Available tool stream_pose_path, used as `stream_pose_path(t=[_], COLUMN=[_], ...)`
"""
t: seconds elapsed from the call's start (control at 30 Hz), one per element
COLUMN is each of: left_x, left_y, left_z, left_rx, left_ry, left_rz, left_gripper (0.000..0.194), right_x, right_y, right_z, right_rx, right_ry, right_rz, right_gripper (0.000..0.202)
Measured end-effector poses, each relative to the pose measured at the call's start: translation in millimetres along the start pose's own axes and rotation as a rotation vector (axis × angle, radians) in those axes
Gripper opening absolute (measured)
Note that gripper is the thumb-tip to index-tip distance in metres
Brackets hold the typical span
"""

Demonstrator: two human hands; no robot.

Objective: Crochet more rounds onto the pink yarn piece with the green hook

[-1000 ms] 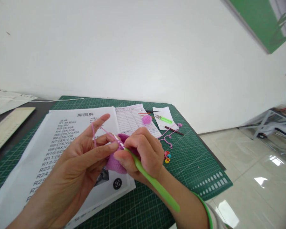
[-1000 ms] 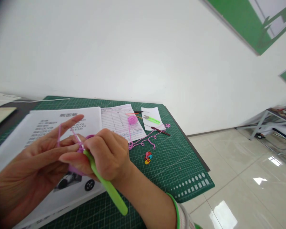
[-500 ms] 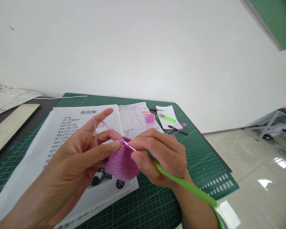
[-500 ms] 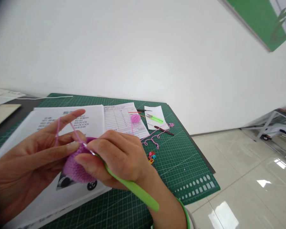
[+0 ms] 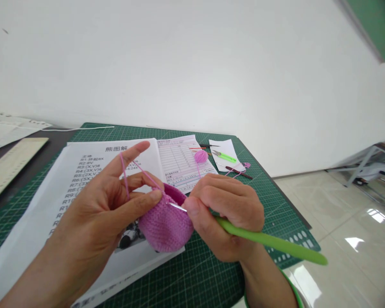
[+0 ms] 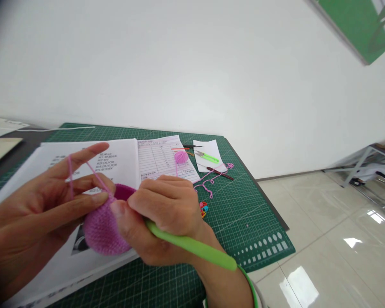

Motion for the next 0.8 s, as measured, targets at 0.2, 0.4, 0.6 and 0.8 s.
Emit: stream_pose_path(t=[0.2,0.4,0.6,0.8], left_x=[10,12,15,10], left_y=[3.6,1.9,-1.5,2.7], left_z=[1,5,6,4], left_rx=[0.027,0.005,-0.003,0.015], left_ry=[-0.087,-0.155,-0.163,0.016], left_rz=[0.026,0.073,0.058,-0.066], left_gripper=[0.071,0.075,0.077,0.083], right_x=[-4,-1,-12,-6], right_y=[-2,-5,5,3], right_z=[1,0,0,2], right_rx=[-0.042,-0.106,-0.032,-0.132], right_ry=[0.034,0.029,0.178,0.117], right_rz=[0.027,0.143,0.007,0.168], right_gripper=[0.036,0.030,0.022,0.032])
Point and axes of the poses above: each hand's wrist, its own z-axis away from the middle knuckle, its own y-axis out of the palm, x = y × z, the point moved 10 cm from there along -z, towards the middle knuckle, and after that the axes turned 6 degrees about z, right-handed, at the moved point
